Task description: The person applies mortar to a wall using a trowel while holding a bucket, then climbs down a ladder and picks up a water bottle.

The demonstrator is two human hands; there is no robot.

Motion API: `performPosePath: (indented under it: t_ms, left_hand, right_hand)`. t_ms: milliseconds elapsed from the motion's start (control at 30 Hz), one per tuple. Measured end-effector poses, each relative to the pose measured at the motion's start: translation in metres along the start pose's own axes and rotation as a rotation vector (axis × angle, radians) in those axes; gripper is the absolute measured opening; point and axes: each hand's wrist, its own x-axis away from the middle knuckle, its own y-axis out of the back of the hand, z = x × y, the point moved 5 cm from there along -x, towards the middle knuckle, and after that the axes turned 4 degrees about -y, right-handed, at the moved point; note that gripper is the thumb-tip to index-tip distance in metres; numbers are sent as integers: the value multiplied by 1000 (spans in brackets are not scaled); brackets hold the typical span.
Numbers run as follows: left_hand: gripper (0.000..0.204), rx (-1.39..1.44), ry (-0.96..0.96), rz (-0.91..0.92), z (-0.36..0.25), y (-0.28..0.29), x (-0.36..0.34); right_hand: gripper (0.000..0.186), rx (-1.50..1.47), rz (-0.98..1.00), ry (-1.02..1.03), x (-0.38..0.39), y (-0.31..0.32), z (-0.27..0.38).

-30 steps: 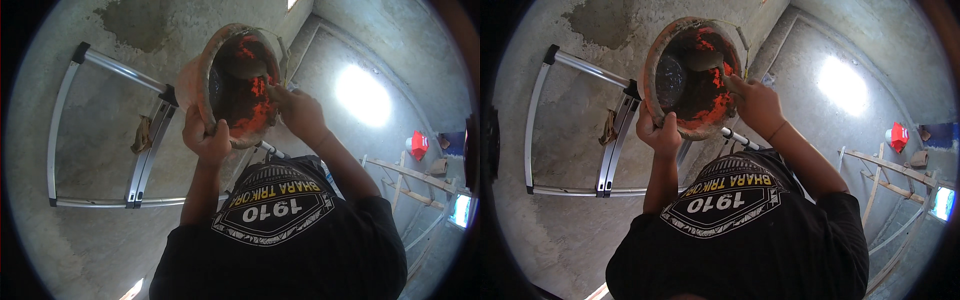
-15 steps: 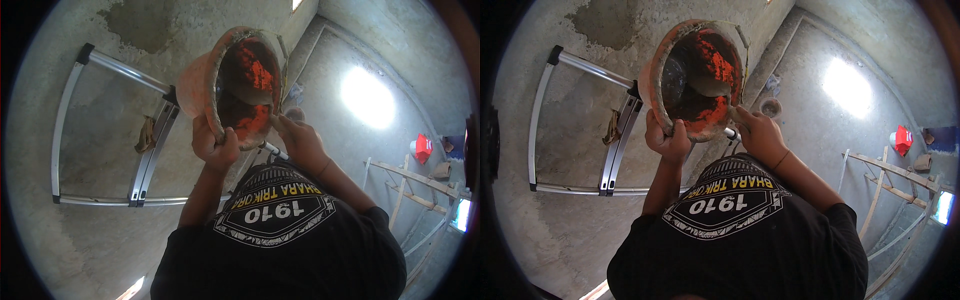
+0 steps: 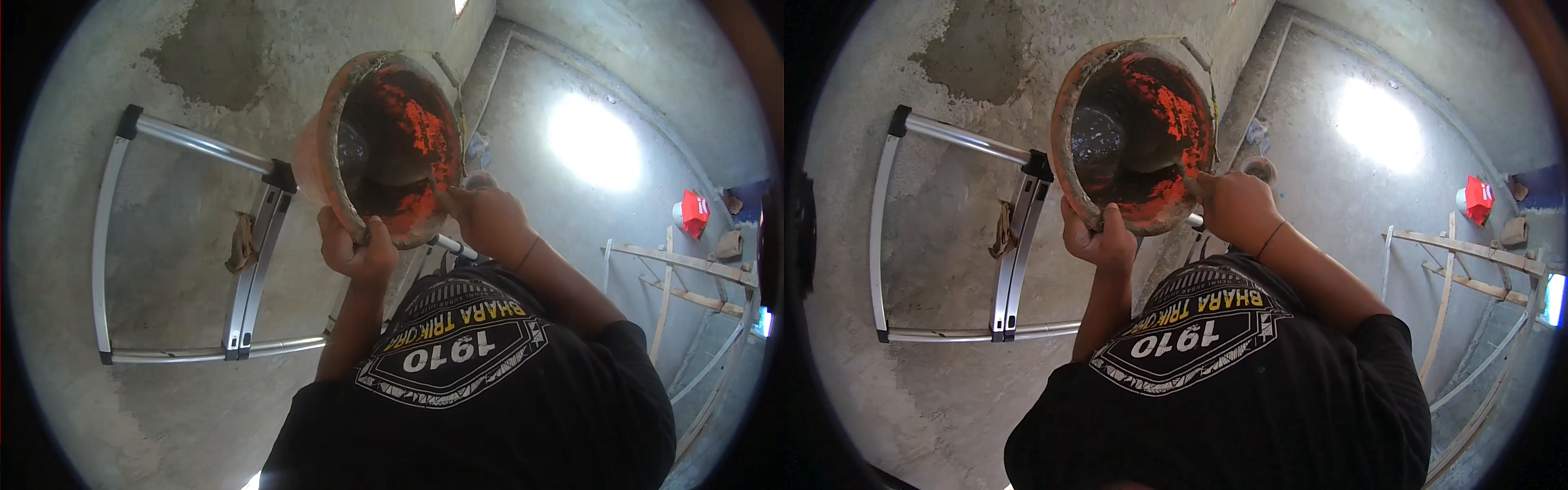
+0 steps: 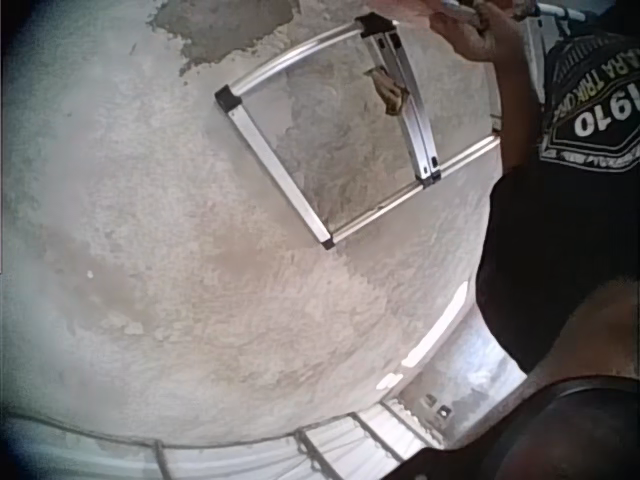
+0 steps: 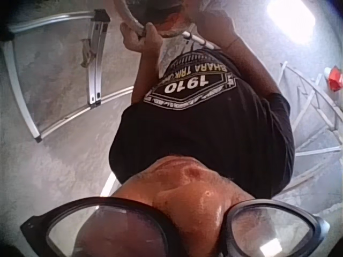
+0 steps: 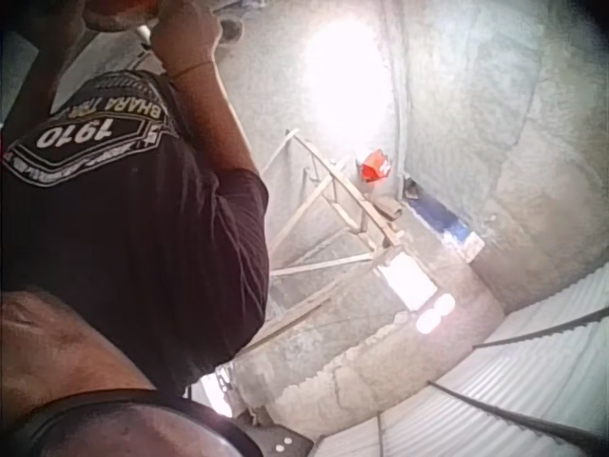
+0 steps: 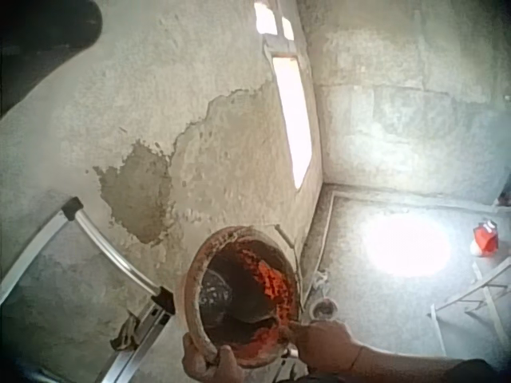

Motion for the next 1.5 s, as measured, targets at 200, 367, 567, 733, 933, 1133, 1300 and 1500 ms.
performPosePath:
  t_ms: [200, 367, 567, 733, 933, 1133, 1300, 1500]
  left_hand:
    - [42, 90, 63, 65, 14, 2, 4]
    - [29, 10, -92, 200, 9, 2, -2]
    - [30, 50, 14, 152, 5, -4, 6]
    - [33, 133, 200, 54, 22, -6, 9]
    - [34, 211, 334, 5, 39, -4, 10]
    - [13, 309, 519, -150, 35, -3, 0]
    - [8, 375, 709, -291, 89, -12, 13]
    - [10, 228, 865, -128, 144, -33, 46]
  right_hand:
    - [28, 112, -149, 31, -7, 5, -11]
    - [30, 99, -216, 9, -1, 5, -8]
    - [43, -63, -268, -47, 5, 4, -28]
    - [46, -225, -405, 25, 10, 11, -31]
    - [37, -481, -411, 107, 13, 8, -42]
    - [39, -608, -362, 144, 14, 18, -37]
    - [38, -514, -421, 280, 10, 59, -24]
    - [38, -357, -412, 385, -45, 97, -27]
